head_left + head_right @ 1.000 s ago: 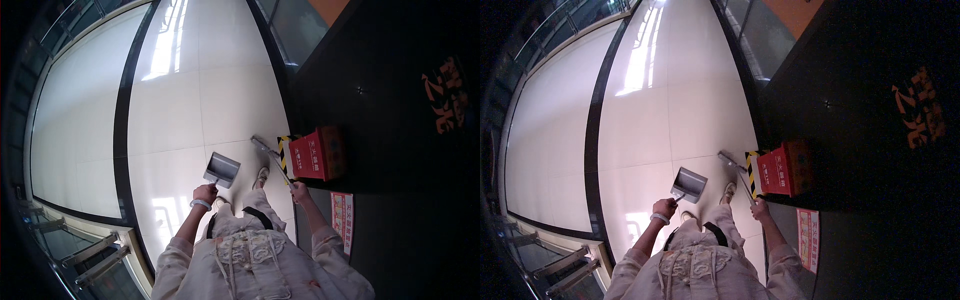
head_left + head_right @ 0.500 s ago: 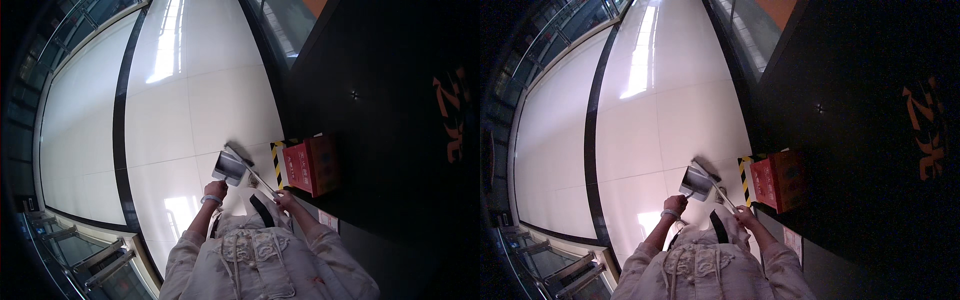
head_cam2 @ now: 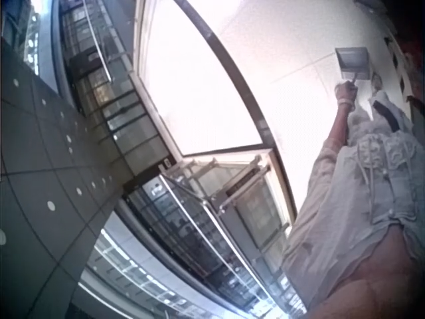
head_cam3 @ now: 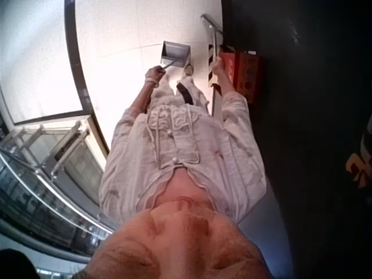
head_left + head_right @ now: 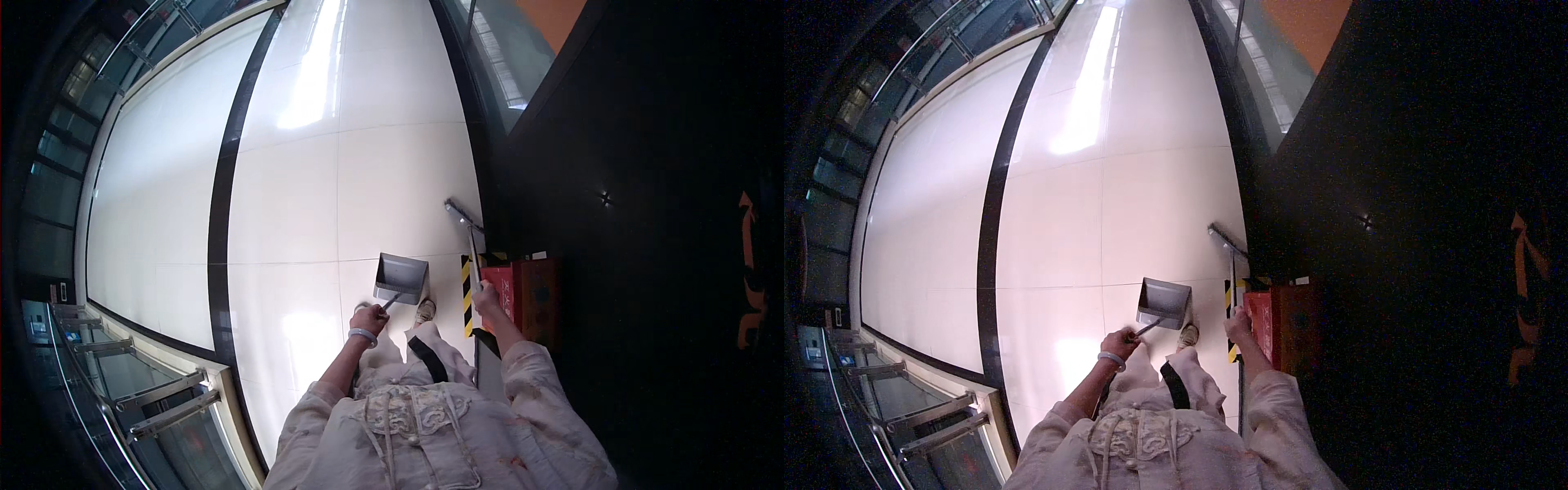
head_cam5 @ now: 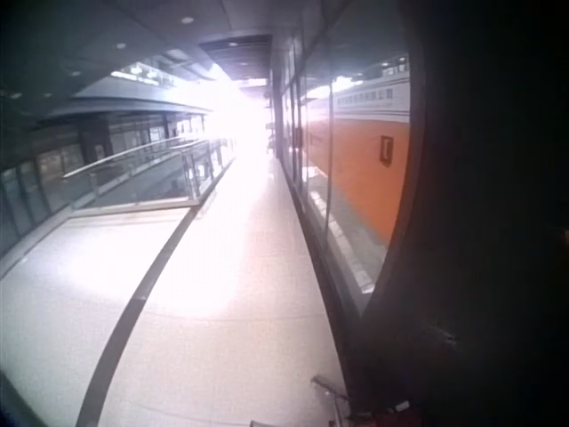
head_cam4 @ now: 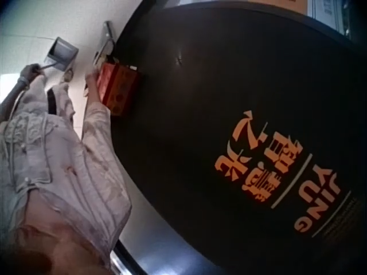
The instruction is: The recorder is sweeping the floor in a long hallway using a broom and dustpan.
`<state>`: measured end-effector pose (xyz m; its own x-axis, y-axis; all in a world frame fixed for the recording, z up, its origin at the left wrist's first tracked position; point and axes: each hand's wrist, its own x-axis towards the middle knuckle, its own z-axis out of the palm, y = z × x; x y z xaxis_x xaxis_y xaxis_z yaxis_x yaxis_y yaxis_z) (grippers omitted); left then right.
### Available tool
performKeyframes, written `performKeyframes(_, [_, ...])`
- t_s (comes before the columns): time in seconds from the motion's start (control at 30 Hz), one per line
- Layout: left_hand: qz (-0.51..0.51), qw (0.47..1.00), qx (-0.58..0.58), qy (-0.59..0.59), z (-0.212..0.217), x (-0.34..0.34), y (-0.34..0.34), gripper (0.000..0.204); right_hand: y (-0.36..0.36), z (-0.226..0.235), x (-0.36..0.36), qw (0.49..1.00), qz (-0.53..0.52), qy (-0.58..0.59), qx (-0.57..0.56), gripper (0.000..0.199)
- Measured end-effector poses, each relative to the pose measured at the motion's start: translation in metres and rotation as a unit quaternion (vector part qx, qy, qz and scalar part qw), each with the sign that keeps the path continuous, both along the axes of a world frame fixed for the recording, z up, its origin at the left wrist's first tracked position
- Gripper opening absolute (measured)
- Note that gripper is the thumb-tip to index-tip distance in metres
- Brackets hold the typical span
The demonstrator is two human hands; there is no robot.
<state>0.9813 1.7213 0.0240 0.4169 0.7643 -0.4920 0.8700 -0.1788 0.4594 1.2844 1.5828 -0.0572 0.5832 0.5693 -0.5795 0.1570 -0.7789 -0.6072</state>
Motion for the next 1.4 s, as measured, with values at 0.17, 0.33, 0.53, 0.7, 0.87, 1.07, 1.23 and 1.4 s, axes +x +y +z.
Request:
performKeyframes(0.17, [-0.01, 1.0, 0.021, 0.009, 0.01, 0.021, 0.015, 0.015, -0.016, 0.011, -0.067, 0.98, 0.166, -0.071, -0.089, 0.038])
performKeyframes(0.33, [0.014, 0.999, 0.032, -0.012, 0.015, 0.019, 0.051, 0.014, -0.009, 0.105, -0.044, 0.96, -0.047, 0.267, -0.069, 0.041])
performKeyframes(0.53, [0.003, 1.0, 0.01, -0.023, 0.033, 0.013, 0.12, 0.019, 0.036, 0.12, -0.025, 0.969, -0.103, 0.223, -0.026, 0.036])
performKeyframes(0.7, [-0.062, 0.996, 0.056, -0.019, 0.043, 0.003, 0.172, 0.017, 0.129, 0.075, -0.032, 0.989, -0.126, 0.074, 0.0, 0.021])
performKeyframes(0.87, [-0.114, 0.993, 0.027, 0.003, 0.039, -0.001, 0.219, 0.018, 0.191, 0.027, -0.056, 0.985, -0.152, 0.073, -0.031, 0.019])
performKeyframes(1.07, [-0.12, 0.992, 0.016, 0.034, 0.012, -0.03, 0.273, 0.015, 0.196, 0.054, -0.111, 0.967, -0.072, 0.236, -0.058, 0.02])
performKeyframes(1.23, [-0.113, 0.994, 0.009, 0.005, 0.005, -0.042, 0.301, 0.019, 0.189, 0.091, -0.095, 0.94, -0.103, 0.319, -0.067, 0.025])
performKeyframes(1.4, [-0.122, 0.992, -0.027, -0.004, 0.012, -0.031, 0.304, 0.024, 0.221, 0.105, -0.082, 0.958, -0.206, 0.198, -0.002, 0.019])
